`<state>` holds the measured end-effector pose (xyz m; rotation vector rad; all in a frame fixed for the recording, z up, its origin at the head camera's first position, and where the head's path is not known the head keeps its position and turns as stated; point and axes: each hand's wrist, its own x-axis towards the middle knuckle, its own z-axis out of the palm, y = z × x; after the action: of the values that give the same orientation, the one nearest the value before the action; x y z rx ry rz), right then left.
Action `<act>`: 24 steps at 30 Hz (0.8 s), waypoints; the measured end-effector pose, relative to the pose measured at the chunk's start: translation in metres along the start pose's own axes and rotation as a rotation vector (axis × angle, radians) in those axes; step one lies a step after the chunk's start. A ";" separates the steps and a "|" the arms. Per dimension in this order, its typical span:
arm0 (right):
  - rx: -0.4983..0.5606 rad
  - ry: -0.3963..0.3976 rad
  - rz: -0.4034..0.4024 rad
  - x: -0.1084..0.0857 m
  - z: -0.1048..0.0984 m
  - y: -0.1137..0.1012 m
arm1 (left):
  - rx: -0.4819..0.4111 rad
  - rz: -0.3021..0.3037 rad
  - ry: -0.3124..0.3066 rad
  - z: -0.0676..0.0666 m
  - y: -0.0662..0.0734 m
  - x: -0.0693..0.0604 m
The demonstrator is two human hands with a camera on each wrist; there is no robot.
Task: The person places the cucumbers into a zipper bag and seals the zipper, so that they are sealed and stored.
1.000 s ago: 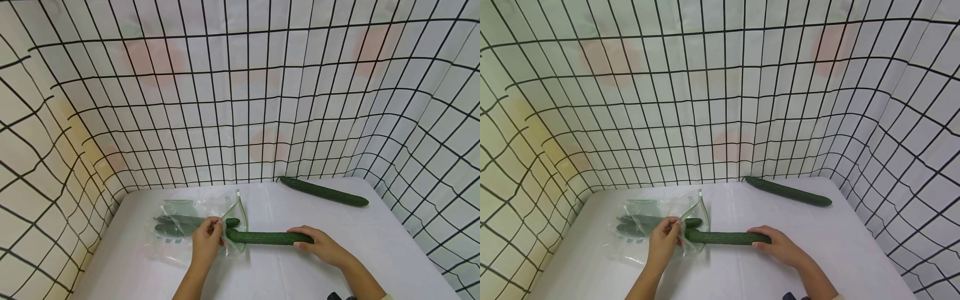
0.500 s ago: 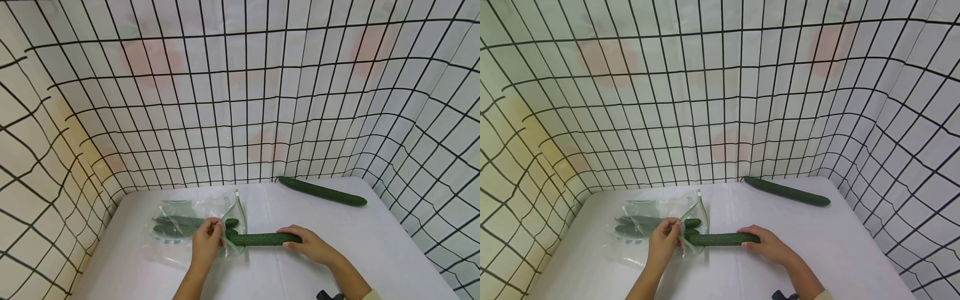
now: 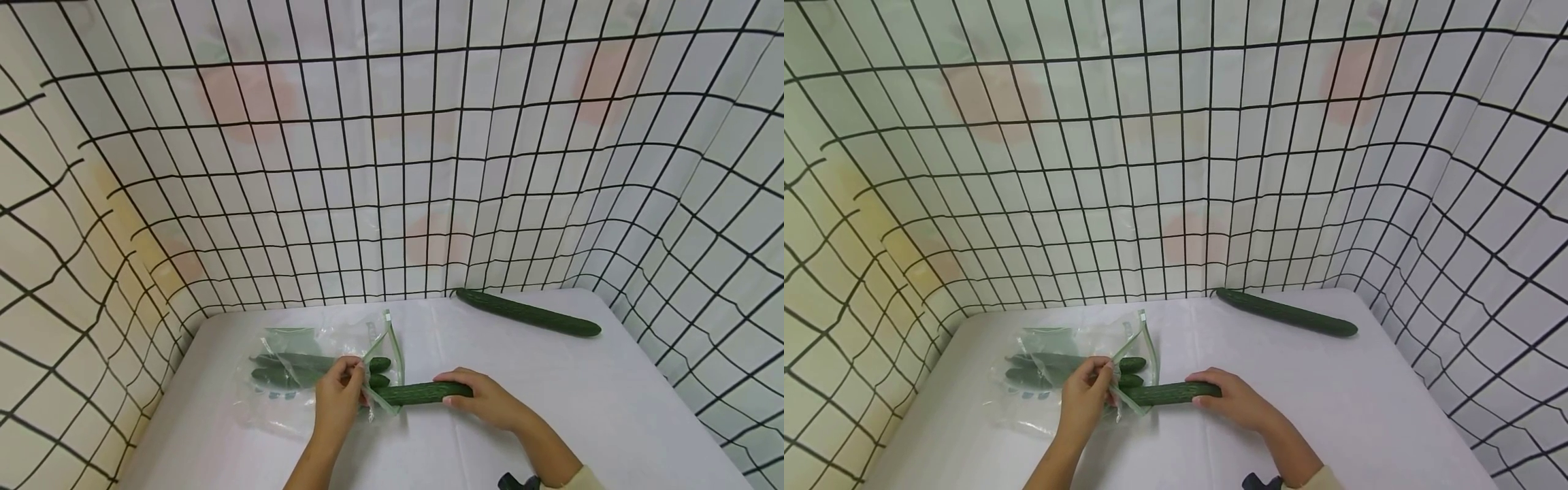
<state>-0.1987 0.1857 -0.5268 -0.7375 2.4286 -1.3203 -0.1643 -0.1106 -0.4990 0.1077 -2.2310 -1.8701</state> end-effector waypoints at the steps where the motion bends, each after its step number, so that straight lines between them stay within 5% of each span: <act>1: -0.005 0.002 0.004 0.001 0.001 0.000 | 0.000 -0.001 -0.001 0.000 0.000 0.000; 10: -0.014 0.050 0.094 0.003 0.005 -0.003 | -0.004 -0.003 0.003 0.001 0.000 -0.001; 24: 0.046 -0.003 0.133 -0.003 -0.002 0.004 | -0.012 -0.005 0.011 0.002 0.001 -0.001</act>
<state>-0.1984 0.1907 -0.5289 -0.5555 2.3906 -1.3171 -0.1636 -0.1082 -0.4986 0.1216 -2.2139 -1.8811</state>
